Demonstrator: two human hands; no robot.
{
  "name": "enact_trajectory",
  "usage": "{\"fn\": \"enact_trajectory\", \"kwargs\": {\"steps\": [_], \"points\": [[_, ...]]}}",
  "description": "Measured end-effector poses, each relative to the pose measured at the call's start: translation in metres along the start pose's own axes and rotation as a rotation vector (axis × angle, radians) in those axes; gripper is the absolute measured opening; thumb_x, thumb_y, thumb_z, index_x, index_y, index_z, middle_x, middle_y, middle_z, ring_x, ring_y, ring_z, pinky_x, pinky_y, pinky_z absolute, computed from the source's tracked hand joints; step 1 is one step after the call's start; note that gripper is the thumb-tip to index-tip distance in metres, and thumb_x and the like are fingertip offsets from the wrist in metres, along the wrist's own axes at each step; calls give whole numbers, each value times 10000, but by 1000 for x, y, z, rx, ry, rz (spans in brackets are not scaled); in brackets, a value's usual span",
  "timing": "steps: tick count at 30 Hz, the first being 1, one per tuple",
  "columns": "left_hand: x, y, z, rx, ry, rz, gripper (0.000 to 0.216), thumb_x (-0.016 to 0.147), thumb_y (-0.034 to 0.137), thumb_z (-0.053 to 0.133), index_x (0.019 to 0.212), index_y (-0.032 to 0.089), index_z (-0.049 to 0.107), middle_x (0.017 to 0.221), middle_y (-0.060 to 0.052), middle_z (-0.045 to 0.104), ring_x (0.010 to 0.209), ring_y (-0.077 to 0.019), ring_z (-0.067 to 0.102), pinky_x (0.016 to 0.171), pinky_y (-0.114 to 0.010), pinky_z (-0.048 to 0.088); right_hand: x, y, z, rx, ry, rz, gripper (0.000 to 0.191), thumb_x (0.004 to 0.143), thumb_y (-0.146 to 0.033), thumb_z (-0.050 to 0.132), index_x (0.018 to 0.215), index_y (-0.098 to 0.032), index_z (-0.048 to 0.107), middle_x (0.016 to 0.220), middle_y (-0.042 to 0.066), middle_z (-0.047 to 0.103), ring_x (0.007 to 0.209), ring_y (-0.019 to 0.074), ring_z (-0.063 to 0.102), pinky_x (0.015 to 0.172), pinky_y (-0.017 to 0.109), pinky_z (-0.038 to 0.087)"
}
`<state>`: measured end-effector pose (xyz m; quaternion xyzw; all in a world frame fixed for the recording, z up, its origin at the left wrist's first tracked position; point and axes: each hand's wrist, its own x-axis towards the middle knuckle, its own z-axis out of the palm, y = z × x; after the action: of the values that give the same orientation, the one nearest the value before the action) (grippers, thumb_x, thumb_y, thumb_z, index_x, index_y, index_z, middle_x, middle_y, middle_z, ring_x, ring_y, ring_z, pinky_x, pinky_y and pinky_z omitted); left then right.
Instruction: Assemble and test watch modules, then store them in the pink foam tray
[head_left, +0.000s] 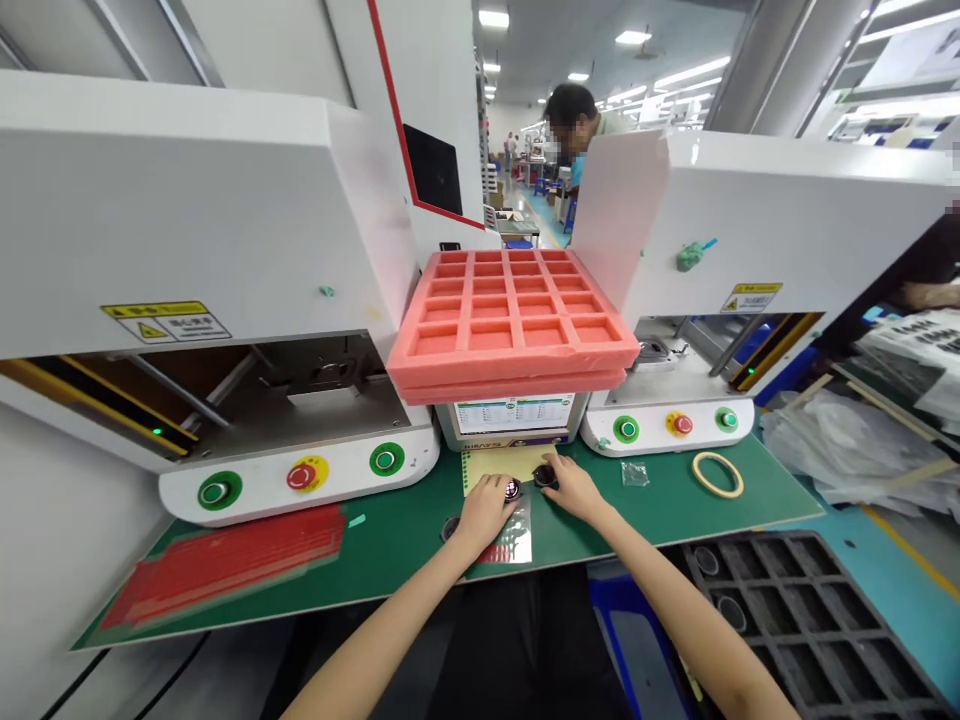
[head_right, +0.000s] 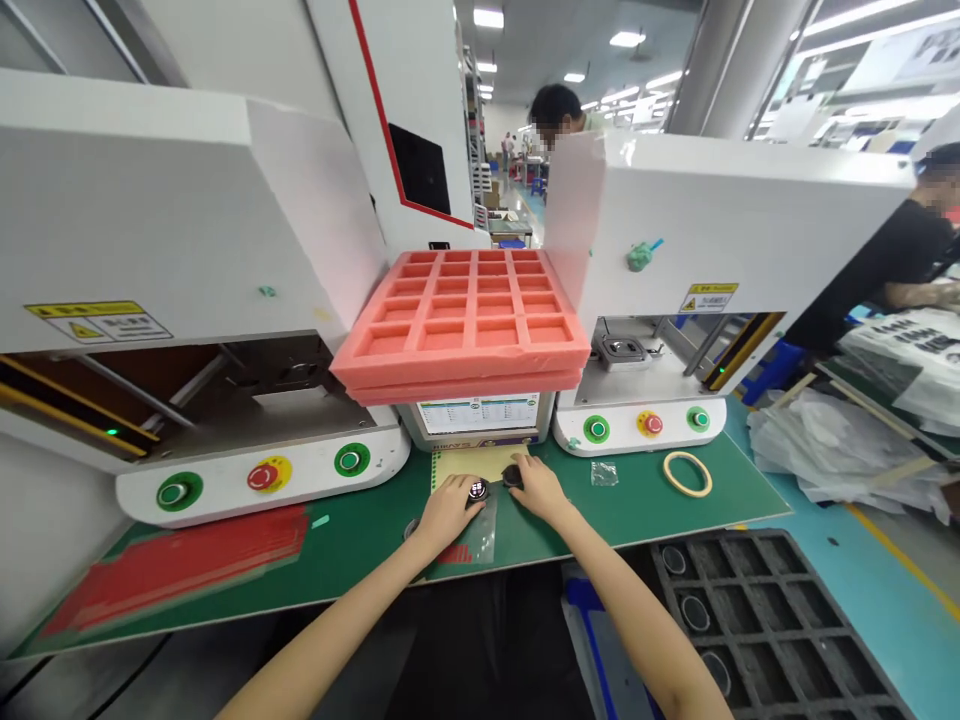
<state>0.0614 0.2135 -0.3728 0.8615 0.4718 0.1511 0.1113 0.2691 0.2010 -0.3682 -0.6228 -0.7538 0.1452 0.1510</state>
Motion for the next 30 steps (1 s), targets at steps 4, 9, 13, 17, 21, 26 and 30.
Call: {"fn": "enact_trajectory", "kwargs": {"steps": [4, 9, 13, 17, 21, 26, 30], "points": [[-4, 1, -8, -92, 51, -15, 225, 919, 334, 607, 1018, 135, 640, 1004, -58, 672, 931, -189, 652, 822, -387, 552, 4, -2, 1, 2, -11, 28, 366, 929, -355, 598, 1242, -169, 556, 1243, 92, 589, 1111, 240, 593, 940, 470, 507], [-29, -43, -70, -102, 322, -121, 203, 879, 282, 632, 1061, 193, 623, 1149, -96, 679, 1079, -228, 628, 955, -390, 505, 4, -1, 2, 59, -28, 35, 395, 896, -303, 632, 1253, -162, 542, 1206, 99, 614, 1104, 245, 601, 939, 457, 500], [-16, -121, -155, -2, 513, -335, 251, 909, 296, 566, 1121, 162, 577, 1253, -151, 617, 1185, -277, 559, 1020, -438, 438, 7, 2, 3, 101, -43, 32, 497, 787, -151, 647, 1266, -168, 514, 1139, 112, 670, 1084, 260, 635, 949, 412, 493], [20, -203, -222, 54, 470, -490, 332, 932, 294, 559, 1221, 132, 543, 1204, -119, 614, 1140, -265, 577, 983, -482, 456, 10, 4, 6, 119, -46, 60, 501, 752, -165, 627, 1239, -181, 510, 1103, 110, 700, 1043, 274, 672, 912, 400, 516], [53, -253, -248, 45, 293, -540, 347, 926, 350, 591, 1212, 153, 575, 1198, -95, 616, 1059, -235, 616, 921, -467, 510, 10, 2, 9, 142, -20, 98, 478, 735, -184, 616, 1204, -214, 530, 1131, 97, 703, 1069, 268, 675, 921, 385, 515], [70, -273, -253, 18, 138, -534, 327, 924, 346, 598, 1187, 151, 589, 1176, -91, 625, 1017, -220, 633, 872, -430, 543, 11, -2, 8, 178, -5, 132, 478, 698, -173, 629, 1166, -234, 555, 1111, 83, 719, 1061, 268, 684, 914, 384, 522], [74, -271, -258, 27, 146, -539, 335, 927, 344, 595, 1202, 154, 579, 1172, -90, 621, 992, -215, 638, 837, -411, 557, 11, -2, 8, 189, -3, 137, 475, 698, -175, 629, 1162, -244, 552, 1120, 74, 720, 1063, 263, 686, 911, 381, 525]]}}
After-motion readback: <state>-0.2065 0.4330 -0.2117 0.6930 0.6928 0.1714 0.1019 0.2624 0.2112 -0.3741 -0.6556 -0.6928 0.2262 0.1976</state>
